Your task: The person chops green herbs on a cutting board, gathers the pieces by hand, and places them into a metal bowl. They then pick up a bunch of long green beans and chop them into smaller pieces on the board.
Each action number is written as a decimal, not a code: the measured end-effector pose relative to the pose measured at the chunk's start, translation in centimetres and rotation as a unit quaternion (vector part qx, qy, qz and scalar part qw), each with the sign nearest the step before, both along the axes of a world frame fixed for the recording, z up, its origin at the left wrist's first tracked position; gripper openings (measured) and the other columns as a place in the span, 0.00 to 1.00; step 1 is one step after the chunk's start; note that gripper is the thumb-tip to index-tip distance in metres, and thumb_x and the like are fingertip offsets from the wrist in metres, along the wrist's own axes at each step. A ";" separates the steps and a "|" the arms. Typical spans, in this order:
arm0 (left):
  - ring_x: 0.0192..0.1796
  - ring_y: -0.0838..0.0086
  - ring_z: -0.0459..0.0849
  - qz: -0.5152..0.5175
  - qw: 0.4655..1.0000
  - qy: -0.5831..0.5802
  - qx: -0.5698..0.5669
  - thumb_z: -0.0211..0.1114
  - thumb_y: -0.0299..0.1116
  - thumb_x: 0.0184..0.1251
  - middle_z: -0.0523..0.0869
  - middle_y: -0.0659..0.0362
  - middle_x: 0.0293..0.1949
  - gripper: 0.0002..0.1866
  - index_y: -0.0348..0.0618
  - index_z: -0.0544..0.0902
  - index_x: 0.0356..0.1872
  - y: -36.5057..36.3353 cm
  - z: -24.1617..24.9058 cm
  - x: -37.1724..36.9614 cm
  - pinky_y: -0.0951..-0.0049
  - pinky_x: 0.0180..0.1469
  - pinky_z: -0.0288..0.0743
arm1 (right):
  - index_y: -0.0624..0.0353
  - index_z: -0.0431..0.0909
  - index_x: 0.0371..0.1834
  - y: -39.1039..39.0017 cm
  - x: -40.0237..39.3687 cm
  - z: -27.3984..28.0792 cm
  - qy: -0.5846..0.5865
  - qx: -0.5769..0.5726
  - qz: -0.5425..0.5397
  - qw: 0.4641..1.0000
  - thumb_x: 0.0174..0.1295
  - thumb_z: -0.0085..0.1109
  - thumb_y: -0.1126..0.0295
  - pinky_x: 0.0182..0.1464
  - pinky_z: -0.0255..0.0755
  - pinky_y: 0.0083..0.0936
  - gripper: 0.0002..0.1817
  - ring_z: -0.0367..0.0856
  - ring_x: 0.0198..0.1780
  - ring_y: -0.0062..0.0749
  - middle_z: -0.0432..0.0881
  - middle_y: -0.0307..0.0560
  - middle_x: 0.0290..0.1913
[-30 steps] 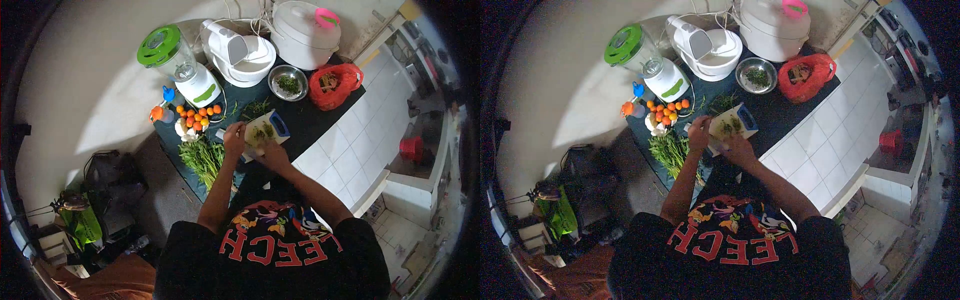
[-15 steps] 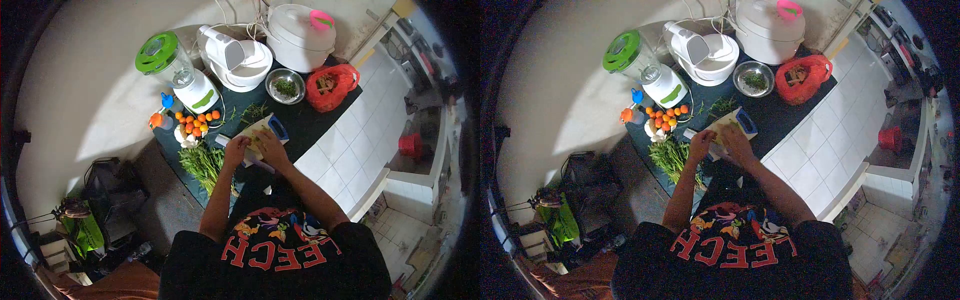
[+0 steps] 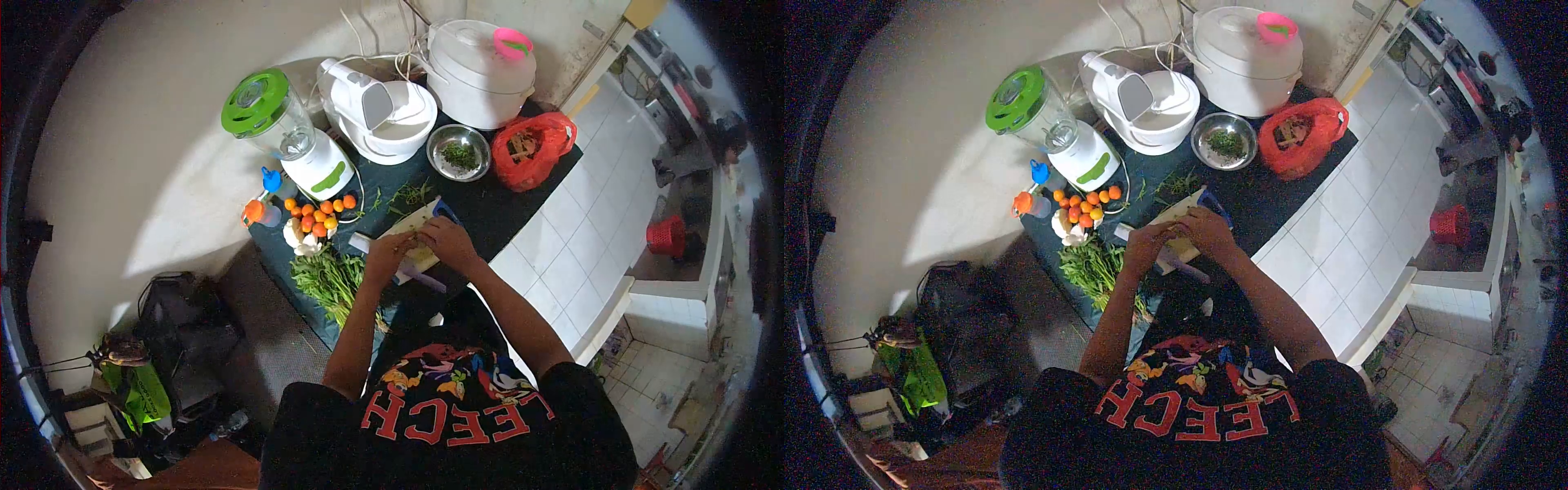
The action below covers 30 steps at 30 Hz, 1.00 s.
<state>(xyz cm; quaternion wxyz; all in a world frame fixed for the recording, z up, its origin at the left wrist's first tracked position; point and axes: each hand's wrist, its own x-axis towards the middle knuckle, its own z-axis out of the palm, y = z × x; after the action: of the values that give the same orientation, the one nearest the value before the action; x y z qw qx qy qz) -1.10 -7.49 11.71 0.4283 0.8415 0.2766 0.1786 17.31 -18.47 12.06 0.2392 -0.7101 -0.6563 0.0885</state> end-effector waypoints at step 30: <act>0.45 0.66 0.91 0.226 0.802 -0.258 -0.490 0.56 0.39 0.87 0.90 0.53 0.46 0.16 0.35 0.85 0.49 -2.4 -7.1 3.6 0.67 0.51 0.88 | 0.58 0.89 0.45 -0.8 -4.6 -1.0 0.232 0.024 -0.226 0.946 0.72 0.64 0.53 0.54 0.78 0.47 0.19 0.87 0.48 0.54 0.88 0.55 0.45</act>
<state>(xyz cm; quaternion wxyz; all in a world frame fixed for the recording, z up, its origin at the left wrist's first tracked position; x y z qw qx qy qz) 2.51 -9.85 4.57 0.7864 0.3561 0.3887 0.3218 12.72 -19.26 11.05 0.4156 -0.7937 -0.4065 0.1791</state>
